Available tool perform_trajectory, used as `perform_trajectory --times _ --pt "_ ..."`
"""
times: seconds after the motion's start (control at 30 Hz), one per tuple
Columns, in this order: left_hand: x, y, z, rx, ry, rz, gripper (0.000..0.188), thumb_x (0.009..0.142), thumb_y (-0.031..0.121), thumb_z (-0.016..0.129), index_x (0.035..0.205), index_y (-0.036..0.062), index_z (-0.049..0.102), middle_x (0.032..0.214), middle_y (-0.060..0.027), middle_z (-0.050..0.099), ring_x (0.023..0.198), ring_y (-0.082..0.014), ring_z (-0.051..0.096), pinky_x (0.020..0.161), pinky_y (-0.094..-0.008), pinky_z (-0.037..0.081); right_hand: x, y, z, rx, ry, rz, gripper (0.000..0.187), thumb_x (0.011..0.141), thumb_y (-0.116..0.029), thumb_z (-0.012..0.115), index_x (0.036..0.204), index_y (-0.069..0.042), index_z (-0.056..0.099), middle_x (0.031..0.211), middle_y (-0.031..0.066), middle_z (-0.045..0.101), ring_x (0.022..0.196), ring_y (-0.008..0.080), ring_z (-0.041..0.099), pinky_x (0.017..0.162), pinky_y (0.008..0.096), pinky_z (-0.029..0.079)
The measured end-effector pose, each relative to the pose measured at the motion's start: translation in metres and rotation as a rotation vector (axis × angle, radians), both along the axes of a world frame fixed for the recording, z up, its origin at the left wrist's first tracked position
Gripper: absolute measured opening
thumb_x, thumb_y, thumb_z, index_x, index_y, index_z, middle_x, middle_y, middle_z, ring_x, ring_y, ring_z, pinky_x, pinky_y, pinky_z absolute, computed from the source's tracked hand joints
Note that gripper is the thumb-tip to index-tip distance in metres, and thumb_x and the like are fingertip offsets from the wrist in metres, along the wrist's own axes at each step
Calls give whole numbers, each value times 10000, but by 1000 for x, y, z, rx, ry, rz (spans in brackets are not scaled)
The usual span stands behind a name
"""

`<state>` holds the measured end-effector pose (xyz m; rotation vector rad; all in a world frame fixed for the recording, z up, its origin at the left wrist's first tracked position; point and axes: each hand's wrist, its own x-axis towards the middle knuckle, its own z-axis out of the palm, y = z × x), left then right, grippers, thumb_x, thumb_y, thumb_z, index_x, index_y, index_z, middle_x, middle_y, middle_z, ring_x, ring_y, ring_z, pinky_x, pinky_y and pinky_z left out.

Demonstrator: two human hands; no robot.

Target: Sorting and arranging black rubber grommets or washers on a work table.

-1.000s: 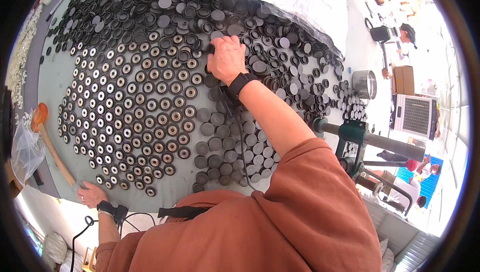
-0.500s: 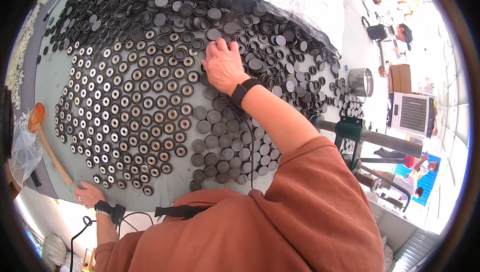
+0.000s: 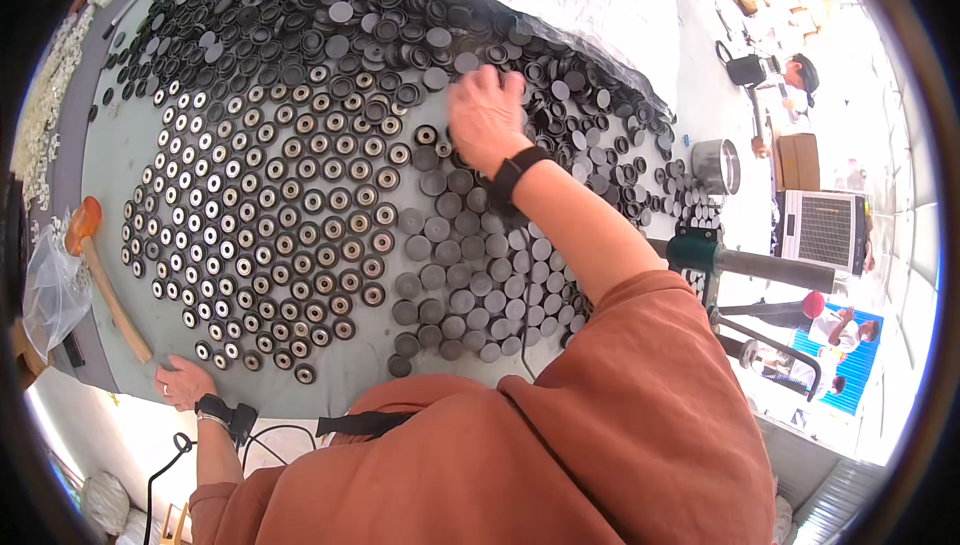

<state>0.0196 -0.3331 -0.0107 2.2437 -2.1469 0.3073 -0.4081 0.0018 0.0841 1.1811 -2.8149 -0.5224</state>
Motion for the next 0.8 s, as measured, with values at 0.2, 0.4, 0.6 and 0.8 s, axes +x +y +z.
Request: perform_trajectory --times 0.2,0.4,0.6,0.8 --pt "-7 -1 -2 0 19 -14 465 879 436 396 1211 114 450 1319 -36 372 1166 -288 381 920 -454 321 4 -53 -35 -505 -305 216 240 752 -194 605 973 -101 597 854 108 563 894 294 511 780 384 438" --pt "-3 -1 2 -7 -14 4 447 882 421 406 1211 122 450 1310 -28 383 1175 -288 372 921 -450 328 -9 -34 -41 -702 -382 -24 247 740 -95 578 983 -84 621 908 132 605 901 317 548 809 390 447" --pt "-4 0 -1 -17 -10 11 438 887 416 399 1208 122 449 1305 -22 373 1126 -286 395 917 -441 315 -45 -38 7 -1658 -998 -682 263 715 -171 694 934 -35 648 709 90 640 628 88 602 528 256 480" --pt "-5 3 1 -4 11 12 440 889 408 390 1210 112 441 1309 -21 367 1143 -274 384 913 -454 312 -25 -86 -17 -738 -482 -25 339 734 -302 654 971 -60 624 842 153 642 804 316 610 724 399 485"
